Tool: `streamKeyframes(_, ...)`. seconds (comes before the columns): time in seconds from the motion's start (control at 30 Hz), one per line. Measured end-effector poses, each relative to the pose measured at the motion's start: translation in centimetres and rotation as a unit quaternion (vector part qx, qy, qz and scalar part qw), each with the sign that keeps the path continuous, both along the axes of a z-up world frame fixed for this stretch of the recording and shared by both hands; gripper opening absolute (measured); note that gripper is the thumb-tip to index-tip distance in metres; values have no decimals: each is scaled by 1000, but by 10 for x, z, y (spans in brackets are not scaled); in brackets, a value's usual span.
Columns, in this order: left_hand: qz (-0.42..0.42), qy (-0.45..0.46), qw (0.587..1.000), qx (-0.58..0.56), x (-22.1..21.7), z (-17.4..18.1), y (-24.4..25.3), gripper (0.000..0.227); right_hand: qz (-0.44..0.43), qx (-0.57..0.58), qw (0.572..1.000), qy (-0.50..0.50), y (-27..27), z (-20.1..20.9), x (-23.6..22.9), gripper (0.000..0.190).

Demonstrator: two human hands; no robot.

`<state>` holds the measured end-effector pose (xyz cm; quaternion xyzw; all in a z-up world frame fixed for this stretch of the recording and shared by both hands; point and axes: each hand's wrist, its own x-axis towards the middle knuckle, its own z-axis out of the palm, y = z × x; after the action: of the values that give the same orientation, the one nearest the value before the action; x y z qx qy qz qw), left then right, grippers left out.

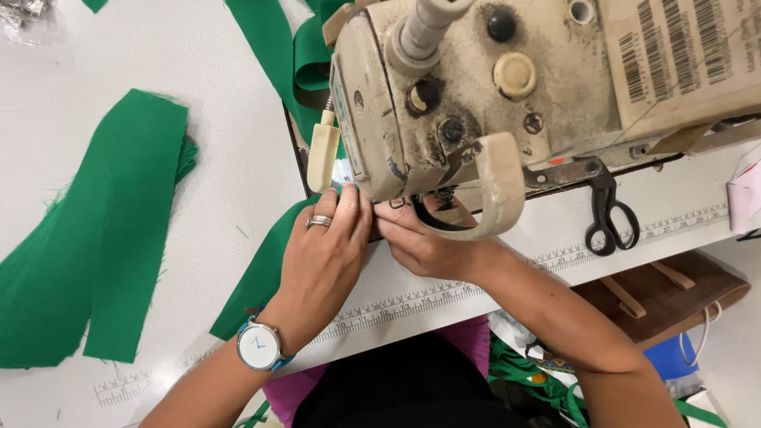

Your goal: Sewing green fabric strips using an industrial sewing machine at a fast, efficient pace.

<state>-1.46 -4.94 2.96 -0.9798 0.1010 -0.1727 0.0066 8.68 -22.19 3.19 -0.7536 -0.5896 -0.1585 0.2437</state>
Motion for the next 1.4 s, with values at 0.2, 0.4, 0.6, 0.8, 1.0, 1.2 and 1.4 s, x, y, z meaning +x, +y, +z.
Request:
streamKeyframes(0.2, 6, -19, 999, -30, 9, -12, 10, 30, 3, -19, 999, 43, -6, -9, 6, 27)
streamKeyframes(0.4, 16, -36, 998, -38, 16, -26, 15, 32, 10, -31, 999, 33, 0, 6, 12, 31)
streamKeyframes(0.6, 19, -37, 998, -36, 13, -29, 19, 32, -17, -20, 998, 58, -1, -35, 3, 36)
streamKeyframes(0.8, -51, -27, 996, -72, 10, -23, 29, 27, -13, -17, 995, 96, 0, -46, 0, 37)
streamKeyframes(1.0, -51, -31, 995, -75, 16, -27, 37, 29, -27, -33, 993, 110, 7, 2, 8, 41)
streamKeyframes(1.2, -45, -48, 994, -85, 27, -39, 44, 26, -33, -49, 992, 112, 8, -4, 9, 42)
streamKeyframes(1.4, -31, -76, 994, -72, 29, -47, 50, 27, 1, -72, 983, 166, 3, -38, 5, 48)
